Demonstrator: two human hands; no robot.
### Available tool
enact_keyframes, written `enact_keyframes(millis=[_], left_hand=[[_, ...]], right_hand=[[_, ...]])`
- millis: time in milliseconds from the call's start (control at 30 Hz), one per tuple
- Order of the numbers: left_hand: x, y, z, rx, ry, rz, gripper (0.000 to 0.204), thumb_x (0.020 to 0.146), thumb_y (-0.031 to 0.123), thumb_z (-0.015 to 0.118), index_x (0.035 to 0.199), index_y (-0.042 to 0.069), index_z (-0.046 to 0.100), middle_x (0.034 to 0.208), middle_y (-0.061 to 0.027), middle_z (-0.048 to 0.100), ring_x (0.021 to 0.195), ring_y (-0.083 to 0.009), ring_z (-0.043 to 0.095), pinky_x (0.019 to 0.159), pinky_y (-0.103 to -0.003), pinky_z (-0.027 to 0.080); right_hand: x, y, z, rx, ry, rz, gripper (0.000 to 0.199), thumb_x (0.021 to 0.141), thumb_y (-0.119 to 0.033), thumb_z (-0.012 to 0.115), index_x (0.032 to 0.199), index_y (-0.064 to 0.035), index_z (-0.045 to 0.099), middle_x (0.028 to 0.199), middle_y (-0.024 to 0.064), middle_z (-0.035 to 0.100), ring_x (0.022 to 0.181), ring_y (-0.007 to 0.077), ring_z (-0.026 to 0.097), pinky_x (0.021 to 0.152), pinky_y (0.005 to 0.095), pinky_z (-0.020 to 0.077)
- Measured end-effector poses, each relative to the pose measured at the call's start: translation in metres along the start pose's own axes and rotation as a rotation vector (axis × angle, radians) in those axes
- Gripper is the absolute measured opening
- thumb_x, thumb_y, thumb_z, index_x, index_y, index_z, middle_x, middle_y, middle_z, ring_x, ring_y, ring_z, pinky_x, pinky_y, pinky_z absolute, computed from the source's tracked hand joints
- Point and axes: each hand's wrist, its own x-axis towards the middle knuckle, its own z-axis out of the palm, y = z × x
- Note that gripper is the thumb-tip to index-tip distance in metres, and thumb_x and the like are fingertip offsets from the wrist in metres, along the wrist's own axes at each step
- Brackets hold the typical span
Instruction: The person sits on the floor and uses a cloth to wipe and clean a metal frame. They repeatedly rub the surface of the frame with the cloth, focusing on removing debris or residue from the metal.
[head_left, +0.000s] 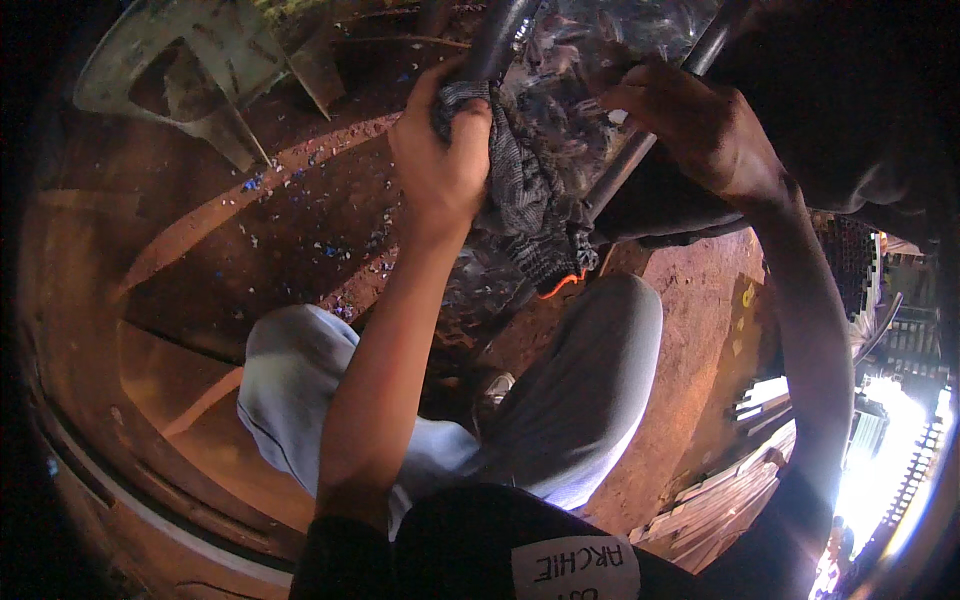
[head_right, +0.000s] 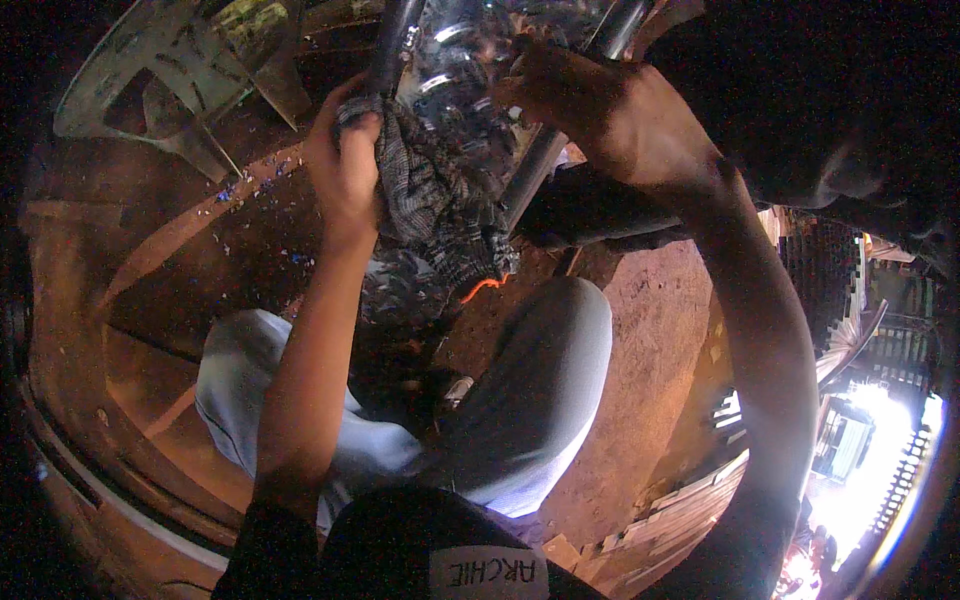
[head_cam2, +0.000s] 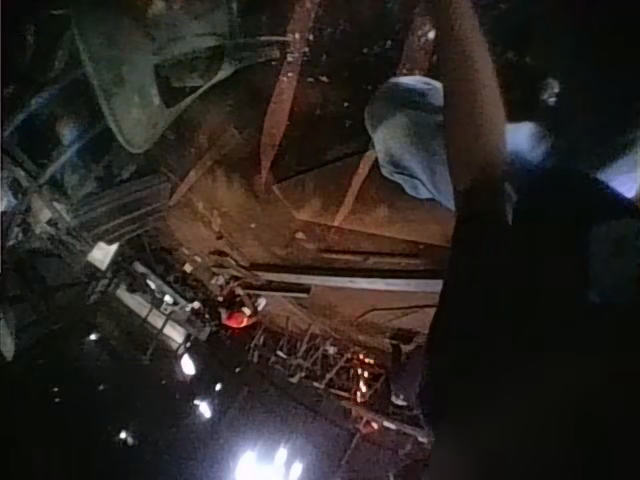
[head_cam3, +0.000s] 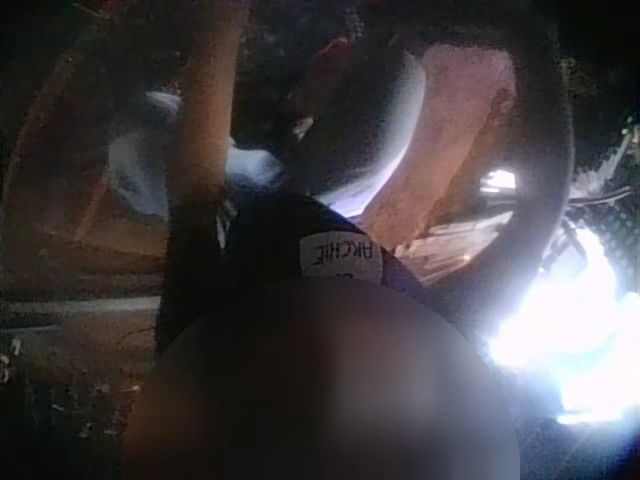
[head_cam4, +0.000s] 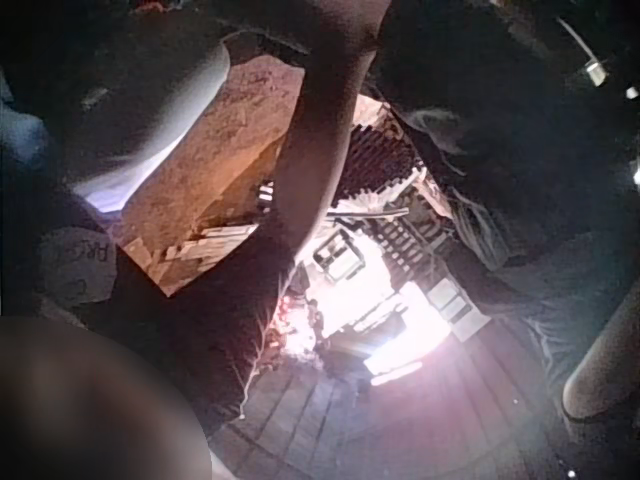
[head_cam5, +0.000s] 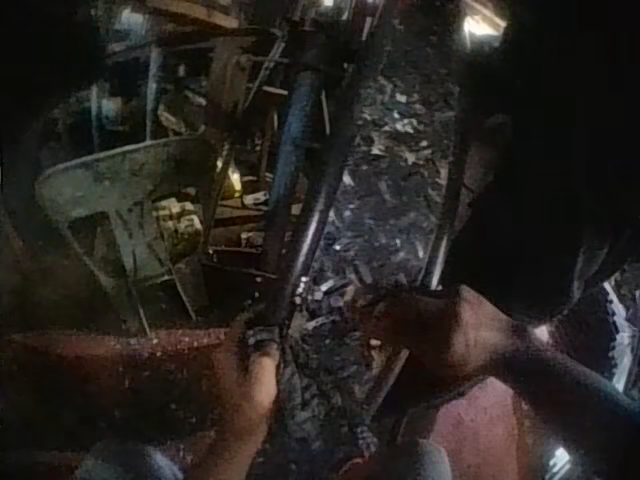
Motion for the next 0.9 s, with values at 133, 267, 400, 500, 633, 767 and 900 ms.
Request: enact_keyframes(millis=[133,267,400,500,633,767,900], left_hand=[[0.0,0.001,-0.002,0.016,-0.017,0.007,0.034,0.075,0.013,0.055,0.106,-0.002,0.061,0.073,-0.012,0.062,0.067,-0.0172,0.058,0.066,-0.031,0.047],[0.001,0.001,-0.001,0.024,0.002,0.045,0.035,0.075,0.013,0.055,0.105,-0.002,0.062,0.072,-0.0115,0.062,0.066,-0.0172,0.057,0.065,-0.032,0.047],[0.001,0.001,-0.002,0.057,-0.001,0.023,0.035,0.075,0.014,0.055,0.105,-0.003,0.062,0.072,-0.0108,0.062,0.065,-0.0162,0.057,0.065,-0.031,0.047],[0.001,0.001,-0.002,0.018,-0.005,0.003,0.035,0.075,0.013,0.055,0.105,-0.003,0.062,0.071,-0.0096,0.061,0.065,-0.0146,0.057,0.065,-0.031,0.047],[0.001,0.001,0.0,-0.009,0.01,-0.014,0.035,0.074,0.012,0.056,0.105,-0.003,0.062,0.071,-0.0083,0.061,0.065,-0.0134,0.056,0.063,-0.03,0.047],[0.0,0.002,-0.001,0.002,-0.007,-0.019,0.035,0.074,0.012,0.056,0.105,-0.003,0.062,0.072,-0.009,0.061,0.064,-0.0134,0.056,0.063,-0.029,0.047],[0.001,0.002,-0.001,-0.002,-0.004,0.01,0.036,0.074,0.012,0.056,0.106,-0.003,0.062,0.073,-0.0106,0.062,0.065,-0.0145,0.058,0.064,-0.029,0.048]], right_hand=[[0.0,0.001,-0.003,-0.01,-0.046,-0.104,0.029,0.072,-0.008,0.067,0.101,-0.0108,0.067,0.1,0.005,0.064,0.085,0.0209,0.067,0.064,0.0297,0.0566],[0.001,0.003,0.002,-0.096,0.009,-0.189,0.028,0.07,-0.009,0.067,0.098,-0.0099,0.068,0.1,0.0054,0.063,0.086,0.0216,0.067,0.067,0.0306,0.057],[-0.003,0.001,0.008,-0.167,0.052,-0.206,0.029,0.068,-0.01,0.066,0.097,-0.0089,0.067,0.101,0.006,0.062,0.088,0.023,0.066,0.068,0.0313,0.0574],[-0.006,-0.002,0.009,-0.201,-0.033,-0.125,0.03,0.077,-0.014,0.06,0.106,-0.0146,0.068,0.121,0.0053,0.06,0.111,0.0215,0.06,0.08,0.0344,0.0548],[-0.006,-0.002,0.009,-0.195,0.029,-0.165,0.028,0.069,-0.008,0.066,0.097,-0.0089,0.066,0.101,0.0054,0.061,0.089,0.0236,0.066,0.067,0.0317,0.0577],[-0.007,0.0,0.007,-0.088,-0.038,-0.095,0.025,0.07,-0.008,0.067,0.095,-0.0089,0.066,0.098,0.007,0.061,0.09,0.0225,0.066,0.069,0.0318,0.0574],[-0.006,0.004,0.003,0.041,-0.039,-0.053,0.026,0.069,-0.005,0.069,0.095,-0.0084,0.067,0.095,0.0092,0.063,0.092,0.0232,0.065,0.073,0.0323,0.0568]])
